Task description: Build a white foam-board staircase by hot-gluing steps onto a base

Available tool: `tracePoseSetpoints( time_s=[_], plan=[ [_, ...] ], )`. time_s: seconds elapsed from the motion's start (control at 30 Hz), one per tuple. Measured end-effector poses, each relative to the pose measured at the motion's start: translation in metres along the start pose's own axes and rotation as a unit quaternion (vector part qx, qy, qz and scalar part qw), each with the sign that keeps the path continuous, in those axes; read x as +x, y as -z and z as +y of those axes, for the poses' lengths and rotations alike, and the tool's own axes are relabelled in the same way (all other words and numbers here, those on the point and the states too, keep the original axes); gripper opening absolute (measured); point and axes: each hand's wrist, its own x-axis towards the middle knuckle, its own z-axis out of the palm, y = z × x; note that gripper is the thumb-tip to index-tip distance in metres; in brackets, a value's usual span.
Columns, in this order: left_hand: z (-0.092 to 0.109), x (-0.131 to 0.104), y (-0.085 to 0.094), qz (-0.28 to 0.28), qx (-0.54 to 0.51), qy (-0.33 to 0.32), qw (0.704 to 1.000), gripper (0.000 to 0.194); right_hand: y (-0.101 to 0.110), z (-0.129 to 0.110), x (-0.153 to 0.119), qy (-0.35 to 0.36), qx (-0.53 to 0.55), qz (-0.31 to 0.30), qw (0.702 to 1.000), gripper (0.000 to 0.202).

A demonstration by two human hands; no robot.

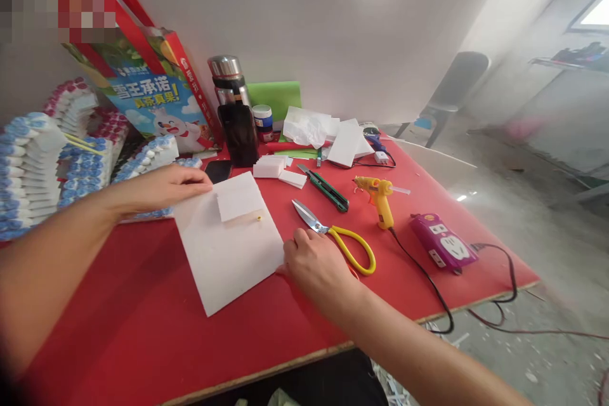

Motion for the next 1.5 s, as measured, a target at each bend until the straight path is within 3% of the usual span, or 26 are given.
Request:
tracePoseSetpoints(
  time_s=[0.03,0.07,0.17,0.23,0.33,0.47,0.6,0.77,0.9,0.97,1.03,1.13,1.17,1.2,1.27,1.3,1.37,1.4,1.5],
  plan=[
    [-0.005,-0.009,0.010,-0.057,-0.059,0.035,0.996,0.026,0.000,0.002,0.000,-0.001,0.001,0.005,1.000,0.026],
    [-0.011,-0.017,0.019,-0.070,-0.121,0.069,0.988,0.028,0.001,0.004,0.001,-0.006,0.003,0.012,1.000,0.023],
    [-0.034,-0.044,0.033,0.036,-0.261,0.135,0.955,0.028,0.005,0.013,0.000,-0.036,0.017,0.033,0.999,0.018],
    [-0.044,-0.064,0.028,0.091,-0.342,0.167,0.920,0.034,0.007,0.019,-0.002,-0.062,0.044,0.041,0.996,0.020],
    [-0.039,-0.096,0.001,0.148,-0.434,0.203,0.865,0.037,0.008,0.026,-0.005,-0.087,0.096,0.048,0.990,0.026],
    [-0.004,-0.134,-0.056,0.092,-0.551,0.234,0.796,0.046,0.009,0.029,-0.006,-0.109,0.139,0.087,0.981,0.038],
    [0.031,-0.153,-0.104,0.049,-0.638,0.279,0.716,0.043,0.007,0.029,-0.003,-0.110,0.147,0.088,0.979,0.046],
    [0.058,-0.152,-0.130,-0.033,-0.692,0.322,0.645,0.022,0.000,0.031,0.003,-0.048,0.142,0.081,0.985,0.040],
    [0.069,-0.146,-0.140,-0.122,-0.706,0.332,0.613,0.026,0.001,0.030,0.009,-0.031,0.155,0.077,0.984,0.031],
    [0.070,-0.145,-0.143,-0.158,-0.700,0.325,0.616,0.029,0.003,0.030,0.010,-0.027,0.147,0.075,0.986,0.030],
    [0.068,-0.147,-0.145,-0.190,-0.679,0.300,0.642,0.030,0.003,0.031,0.009,-0.027,0.137,0.076,0.987,0.030],
    [0.059,-0.150,-0.137,-0.214,-0.610,0.217,0.732,0.033,0.001,0.038,0.004,-0.040,0.134,0.095,0.986,0.029],
    [0.055,-0.149,-0.131,-0.184,-0.581,0.180,0.772,0.036,0.001,0.041,0.001,-0.047,0.134,0.102,0.985,0.028],
    [0.049,-0.147,-0.123,-0.116,-0.547,0.142,0.817,0.038,0.000,0.045,-0.001,-0.056,0.134,0.109,0.983,0.027],
    [0.040,-0.135,-0.103,0.068,-0.484,0.080,0.869,0.035,0.001,0.051,-0.007,-0.073,0.136,0.117,0.981,0.026],
    [0.036,-0.126,-0.091,0.149,-0.466,0.052,0.870,0.032,0.001,0.054,-0.009,-0.081,0.137,0.119,0.980,0.026],
    [0.031,-0.103,-0.071,0.281,-0.452,0.006,0.847,0.025,0.003,0.058,-0.014,-0.091,0.134,0.120,0.979,0.027],
    [0.029,-0.091,-0.062,0.316,-0.439,-0.010,0.841,0.023,0.005,0.059,-0.016,-0.094,0.128,0.121,0.980,0.027],
    [0.022,-0.055,-0.053,0.346,-0.380,-0.054,0.856,0.021,0.010,0.064,-0.026,-0.108,0.090,0.139,0.980,0.024]
  ],
)
